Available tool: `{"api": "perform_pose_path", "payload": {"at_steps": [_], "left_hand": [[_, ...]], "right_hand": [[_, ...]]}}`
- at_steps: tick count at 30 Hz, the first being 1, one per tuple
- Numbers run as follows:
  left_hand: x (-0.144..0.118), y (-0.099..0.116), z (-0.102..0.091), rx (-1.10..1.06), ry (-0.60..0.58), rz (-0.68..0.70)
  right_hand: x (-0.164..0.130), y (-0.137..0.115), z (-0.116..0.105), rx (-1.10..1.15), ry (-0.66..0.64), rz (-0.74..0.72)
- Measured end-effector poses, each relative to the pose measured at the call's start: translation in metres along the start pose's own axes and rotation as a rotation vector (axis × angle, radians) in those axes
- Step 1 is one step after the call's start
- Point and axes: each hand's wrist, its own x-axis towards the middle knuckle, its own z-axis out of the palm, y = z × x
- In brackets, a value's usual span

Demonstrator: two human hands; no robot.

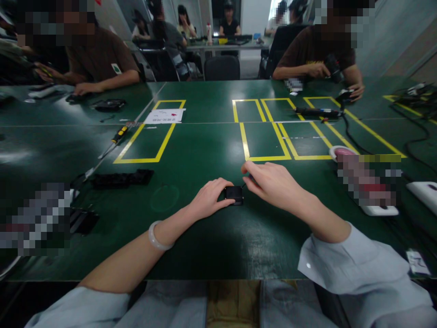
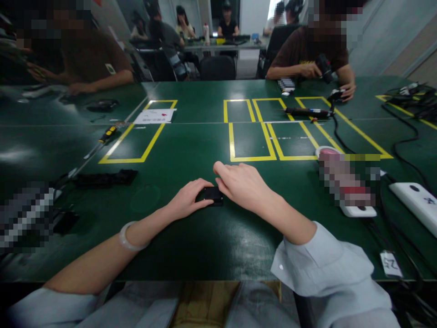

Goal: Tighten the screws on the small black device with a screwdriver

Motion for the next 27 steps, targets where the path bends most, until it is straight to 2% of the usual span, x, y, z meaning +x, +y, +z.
{"api": "perform_pose_path", "payload": {"at_steps": [16, 27], "left_hand": [[0.002, 0.000, -0.002, -0.001, 0.005, 0.000], [0.010, -0.004, -0.002, 0.010, -0.003, -0.010]], "right_hand": [[0.002, 0.003, 0.000, -0.007, -0.015, 0.044], [0.007, 0.012, 0.006, 0.084, 0.012, 0.151]]}}
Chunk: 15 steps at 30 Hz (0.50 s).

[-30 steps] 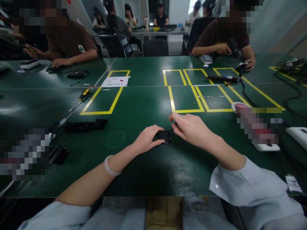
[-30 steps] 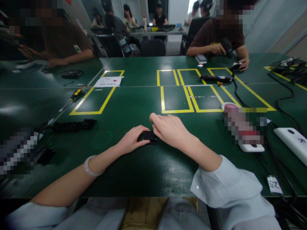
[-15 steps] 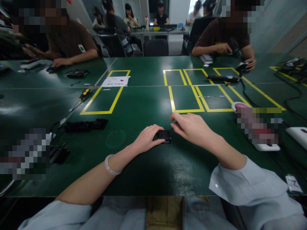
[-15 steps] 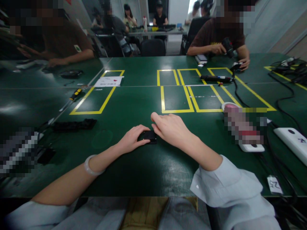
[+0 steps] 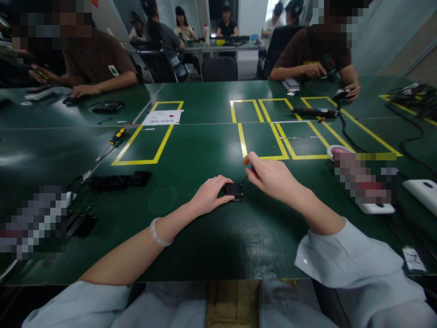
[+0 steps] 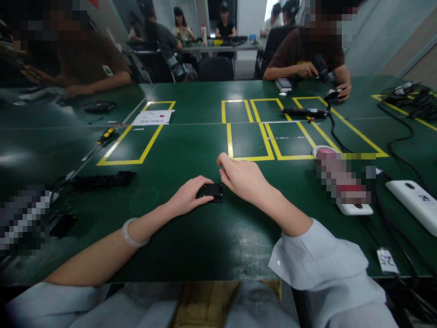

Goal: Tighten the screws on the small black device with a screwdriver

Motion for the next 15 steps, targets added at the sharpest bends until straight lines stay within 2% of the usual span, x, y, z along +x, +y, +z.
{"api": "perform_pose_path", "payload": {"at_steps": [15], "left_hand": [[0.0090, -0.0033, -0.0002, 0.011, -0.010, -0.003]], "right_hand": [[0.0027, 0.0062, 0.0019, 0.004, 0.025, 0.025]]}}
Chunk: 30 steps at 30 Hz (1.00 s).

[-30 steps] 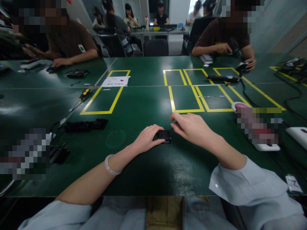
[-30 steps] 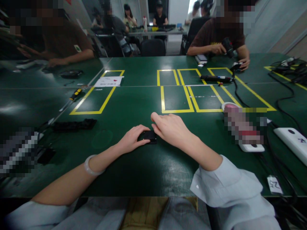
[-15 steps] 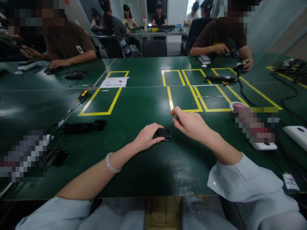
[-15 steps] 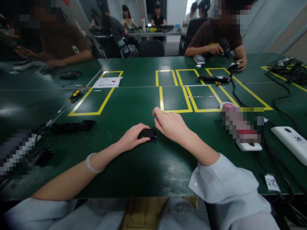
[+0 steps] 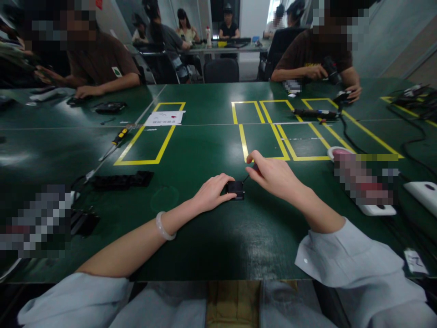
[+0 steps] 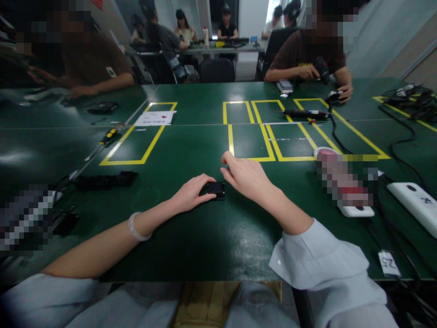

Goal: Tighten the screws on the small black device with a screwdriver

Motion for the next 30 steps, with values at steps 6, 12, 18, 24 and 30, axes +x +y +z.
{"api": "perform_pose_path", "payload": {"at_steps": [6, 12, 18, 24, 30], "left_hand": [[0.0012, 0.0011, 0.0017, -0.013, 0.015, -0.016], [-0.0014, 0.0011, 0.0048, -0.009, 0.031, -0.024], [-0.0026, 0.0013, 0.0053, 0.017, 0.040, -0.025], [-0.0033, 0.0010, 0.0063, 0.038, 0.049, -0.018], [-0.0028, 0.0014, 0.0061, 0.048, 0.056, -0.004]], "right_hand": [[0.0020, 0.0011, 0.0020, -0.017, -0.013, 0.000], [0.0003, -0.0019, 0.0026, 0.005, 0.013, -0.010], [0.0003, -0.0029, 0.0025, -0.008, 0.012, -0.047], [0.0001, -0.0031, 0.0037, -0.046, 0.020, -0.040], [-0.0011, -0.0043, 0.0026, -0.031, 0.031, -0.043]]}}
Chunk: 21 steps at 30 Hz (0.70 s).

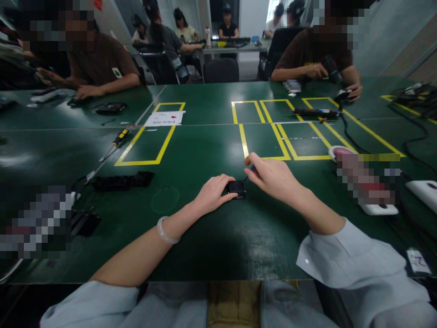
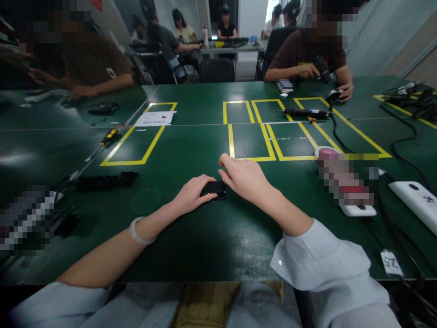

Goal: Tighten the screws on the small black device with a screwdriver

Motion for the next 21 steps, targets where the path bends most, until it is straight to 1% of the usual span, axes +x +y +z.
{"api": "perform_pose_path", "payload": {"at_steps": [5, 9, 12, 21], "left_hand": [[0.0004, -0.0006, 0.0014, 0.006, 0.008, 0.000], [0.0002, -0.0011, 0.0026, 0.001, 0.015, 0.002], [0.0002, -0.0015, 0.0028, -0.008, 0.016, -0.004], [-0.0004, -0.0022, 0.0028, -0.017, 0.024, -0.004]], "right_hand": [[0.0009, 0.0001, 0.0019, -0.038, -0.020, 0.026], [0.0003, 0.0011, 0.0047, 0.005, 0.008, 0.006], [0.0002, 0.0017, 0.0055, 0.011, 0.002, -0.014], [-0.0015, -0.0014, 0.0035, 0.034, 0.011, 0.004]]}}
